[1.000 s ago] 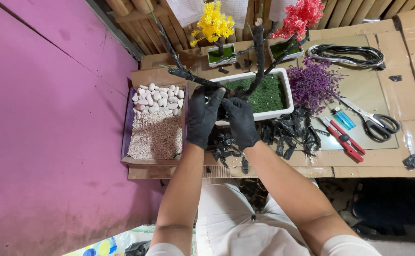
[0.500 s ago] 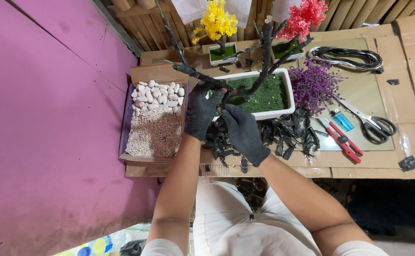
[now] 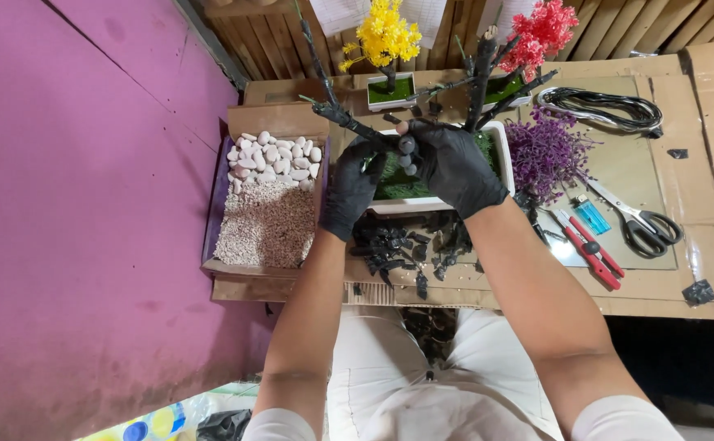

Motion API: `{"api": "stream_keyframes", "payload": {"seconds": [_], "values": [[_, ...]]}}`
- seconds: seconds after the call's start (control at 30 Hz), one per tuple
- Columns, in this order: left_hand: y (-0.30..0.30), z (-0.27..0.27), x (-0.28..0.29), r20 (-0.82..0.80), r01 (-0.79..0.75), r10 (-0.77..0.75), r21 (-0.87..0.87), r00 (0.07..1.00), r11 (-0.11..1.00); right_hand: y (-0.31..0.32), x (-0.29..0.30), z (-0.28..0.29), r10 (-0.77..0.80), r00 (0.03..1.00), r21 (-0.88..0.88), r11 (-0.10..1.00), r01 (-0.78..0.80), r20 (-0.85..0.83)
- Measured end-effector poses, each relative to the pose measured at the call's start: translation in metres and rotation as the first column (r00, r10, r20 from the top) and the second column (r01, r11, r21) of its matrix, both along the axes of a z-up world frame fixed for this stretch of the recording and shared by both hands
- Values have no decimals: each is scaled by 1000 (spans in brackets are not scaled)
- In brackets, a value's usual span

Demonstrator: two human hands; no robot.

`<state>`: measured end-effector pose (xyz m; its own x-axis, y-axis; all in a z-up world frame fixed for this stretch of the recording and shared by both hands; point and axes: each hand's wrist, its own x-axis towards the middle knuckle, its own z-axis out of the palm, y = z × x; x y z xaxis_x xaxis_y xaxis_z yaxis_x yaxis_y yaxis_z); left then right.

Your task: The person wraps black tape around the branches of a small artificial bonsai tree placed in a white rectangular pot. They repeatedly tear off pieces of tape and carefully wind them around the black branches to secure them, working from the base upwards.

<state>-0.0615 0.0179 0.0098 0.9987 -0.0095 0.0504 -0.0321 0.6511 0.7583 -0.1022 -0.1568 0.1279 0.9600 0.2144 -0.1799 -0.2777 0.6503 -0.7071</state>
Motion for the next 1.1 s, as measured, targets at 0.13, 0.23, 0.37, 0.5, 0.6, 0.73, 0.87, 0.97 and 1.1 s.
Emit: {"api": "stream_keyframes", "payload": {"seconds": [0.13,0.23,0.37,0.5,0.6,0.73,0.87,0.97,1.1], "values": [[0,-19,24,-118,89,-137,-346,983,934,2,10,-5,47,991,78,996,-37,-128],[-5,-16,35,20,225,-241,-433,970,873,5,10,5,48,963,261,965,23,-264],[-5,-6,52,233,419,-353,-394,906,818,2,21,-3,102,955,336,942,-3,-278],[-5,5,60,230,462,-401,-391,887,796,2,32,-16,99,950,347,938,10,-296],[-1,66,34,229,561,-512,-358,828,746,2,28,-8,78,950,346,938,33,-303],[-5,-16,86,205,468,-422,-311,883,827,0,31,-12,96,952,369,929,18,-289],[-10,-17,77,262,352,-302,-167,916,921,-6,38,-23,156,950,488,873,-5,-269],[-10,-17,72,422,60,-104,117,900,991,-8,49,-36,190,941,559,829,-1,-280],[-9,-16,65,747,-549,65,423,661,721,1,52,-45,125,951,527,849,44,-281]]}}
